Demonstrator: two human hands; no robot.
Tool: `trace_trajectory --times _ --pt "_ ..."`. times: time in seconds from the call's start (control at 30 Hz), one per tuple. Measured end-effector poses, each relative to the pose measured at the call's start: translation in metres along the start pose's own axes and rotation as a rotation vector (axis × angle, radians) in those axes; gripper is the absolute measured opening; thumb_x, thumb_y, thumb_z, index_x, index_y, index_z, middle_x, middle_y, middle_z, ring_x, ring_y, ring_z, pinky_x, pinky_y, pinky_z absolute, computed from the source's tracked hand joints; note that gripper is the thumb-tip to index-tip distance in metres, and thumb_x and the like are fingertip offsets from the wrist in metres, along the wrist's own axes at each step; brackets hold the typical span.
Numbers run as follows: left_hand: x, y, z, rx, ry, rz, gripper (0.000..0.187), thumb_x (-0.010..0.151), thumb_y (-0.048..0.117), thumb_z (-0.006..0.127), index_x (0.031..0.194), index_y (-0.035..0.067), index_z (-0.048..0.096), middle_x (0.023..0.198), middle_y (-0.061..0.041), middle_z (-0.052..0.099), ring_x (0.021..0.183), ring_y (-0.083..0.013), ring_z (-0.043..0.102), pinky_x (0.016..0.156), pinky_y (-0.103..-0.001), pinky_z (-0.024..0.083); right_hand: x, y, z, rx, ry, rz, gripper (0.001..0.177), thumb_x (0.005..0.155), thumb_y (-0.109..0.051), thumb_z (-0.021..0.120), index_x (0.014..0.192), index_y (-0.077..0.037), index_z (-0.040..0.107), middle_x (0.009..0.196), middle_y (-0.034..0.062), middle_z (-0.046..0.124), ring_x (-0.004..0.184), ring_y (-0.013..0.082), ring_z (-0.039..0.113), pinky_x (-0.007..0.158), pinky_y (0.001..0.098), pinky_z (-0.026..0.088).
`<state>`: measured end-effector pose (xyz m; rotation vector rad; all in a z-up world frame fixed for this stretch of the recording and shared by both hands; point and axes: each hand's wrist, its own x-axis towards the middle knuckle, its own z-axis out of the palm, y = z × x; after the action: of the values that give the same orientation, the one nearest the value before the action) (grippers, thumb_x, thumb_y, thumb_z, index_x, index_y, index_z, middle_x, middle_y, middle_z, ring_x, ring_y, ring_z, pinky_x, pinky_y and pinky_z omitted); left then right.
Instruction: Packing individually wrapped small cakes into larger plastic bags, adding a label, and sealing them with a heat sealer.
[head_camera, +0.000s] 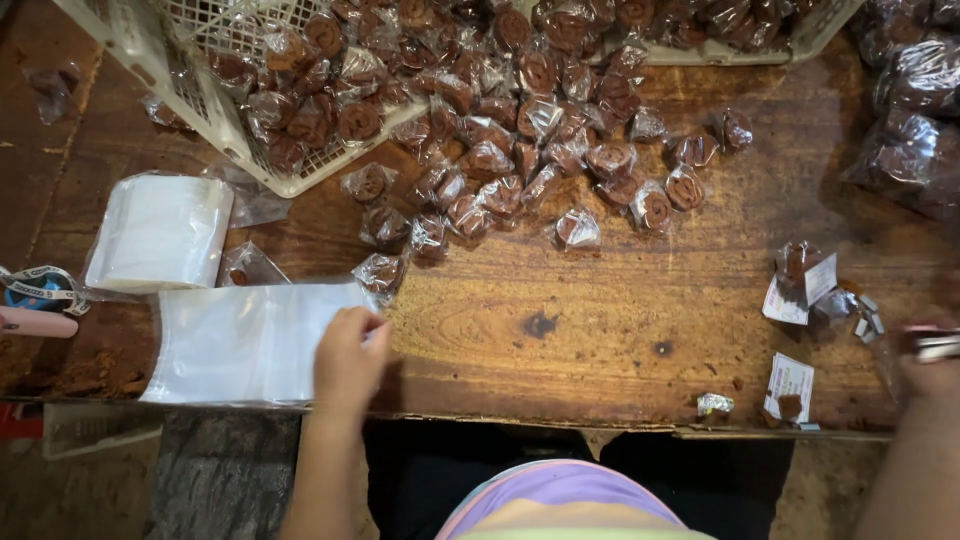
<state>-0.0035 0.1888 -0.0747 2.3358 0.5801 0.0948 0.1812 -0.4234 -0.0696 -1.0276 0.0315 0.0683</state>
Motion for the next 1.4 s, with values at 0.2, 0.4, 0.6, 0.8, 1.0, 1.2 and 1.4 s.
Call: trace_trajectory --times 0.2,0.4,0.6,0.8,1.0,1.2,1.4 --pt "-0.01 -0.058 -0.023 0.132 -0.154 -0.441 0.022 0.093 0.028 0.069 0.096 0.011 0.055 0.099 -0.005 0.064 0.09 -0.0224 0.064 0.08 -0.038 0.048 0.01 0.053 0.025 -1.092 0.307 -0.078 0.025 0.119 -0.042 0.049 0.126 -0.02 0.059 0.119 -0.0016 0.058 0.081 0.0172 0.057 0.058 0.0344 0.038" --pt "-0.025 -0.047 -0.021 -0.186 0.068 -0.555 0.012 0.097 0.011 0.039 0.104 0.01 0.048 0.112 -0.015 0.076 0.101 -0.0299 0.078 0.075 -0.042 0.054 -0.017 0.105 0.227 -1.948 -0.633 0.704 0.027 0.094 -0.04 0.065 0.114 -0.024 0.057 0.118 -0.0011 0.074 0.096 0.0185 0.072 0.078 0.0344 0.055" --pt "-0.029 -0.061 -0.003 -0.05 0.214 -0.372 0.009 0.091 0.011 0.054 0.091 0.014 0.062 0.103 0.001 0.078 0.088 -0.0188 0.069 0.077 -0.036 0.05 0.002 0.16 0.356 -1.839 -0.996 -0.068 0.074 0.077 -0.042 0.086 0.139 -0.013 0.056 0.153 0.0214 0.042 0.141 0.039 0.038 0.117 0.0576 0.031" --pt "-0.021 -0.05 -0.006 0.059 0.23 -0.435 0.021 0.092 0.031 0.062 0.103 0.016 0.07 0.1 0.005 0.076 0.085 -0.0169 0.07 0.081 -0.036 0.052 0.016 0.244 0.481 -1.679 -1.41 -0.725 0.078 0.089 -0.059 0.06 0.155 -0.026 0.036 0.166 0.017 0.02 0.152 0.0426 0.016 0.117 0.0707 0.014" --pt "-0.014 -0.033 -0.018 0.218 -0.098 -0.506 0.035 0.081 0.055 0.071 0.102 0.027 0.066 0.095 0.01 0.07 0.091 -0.0112 0.067 0.08 -0.034 0.05 0.077 0.244 0.507 -1.806 -1.345 -0.27 0.078 0.085 -0.059 0.051 0.155 -0.027 0.038 0.169 0.0119 0.01 0.154 0.045 -0.01 0.116 0.0704 -0.016" --pt "-0.014 -0.029 -0.023 0.249 -0.163 -0.484 0.026 0.089 0.047 0.065 0.085 0.024 0.053 0.085 0.011 0.065 0.08 -0.0143 0.062 0.069 -0.037 0.045 0.122 0.222 0.439 -2.009 -0.93 -0.164 0.07 0.083 -0.066 0.046 0.141 -0.028 0.055 0.167 0.0131 0.025 0.156 0.0372 0.016 0.118 0.0772 0.001" --pt "-0.022 -0.037 -0.022 0.082 -0.074 -0.468 0.015 0.092 0.028 0.049 0.093 0.024 0.063 0.081 0.002 0.072 0.073 -0.0248 0.064 0.068 -0.04 0.045 0.112 0.201 0.326 -2.072 -0.642 -0.229 0.073 0.083 -0.063 0.042 0.138 -0.02 0.064 0.149 0.0172 0.05 0.153 0.0391 0.026 0.112 0.08 0.014"
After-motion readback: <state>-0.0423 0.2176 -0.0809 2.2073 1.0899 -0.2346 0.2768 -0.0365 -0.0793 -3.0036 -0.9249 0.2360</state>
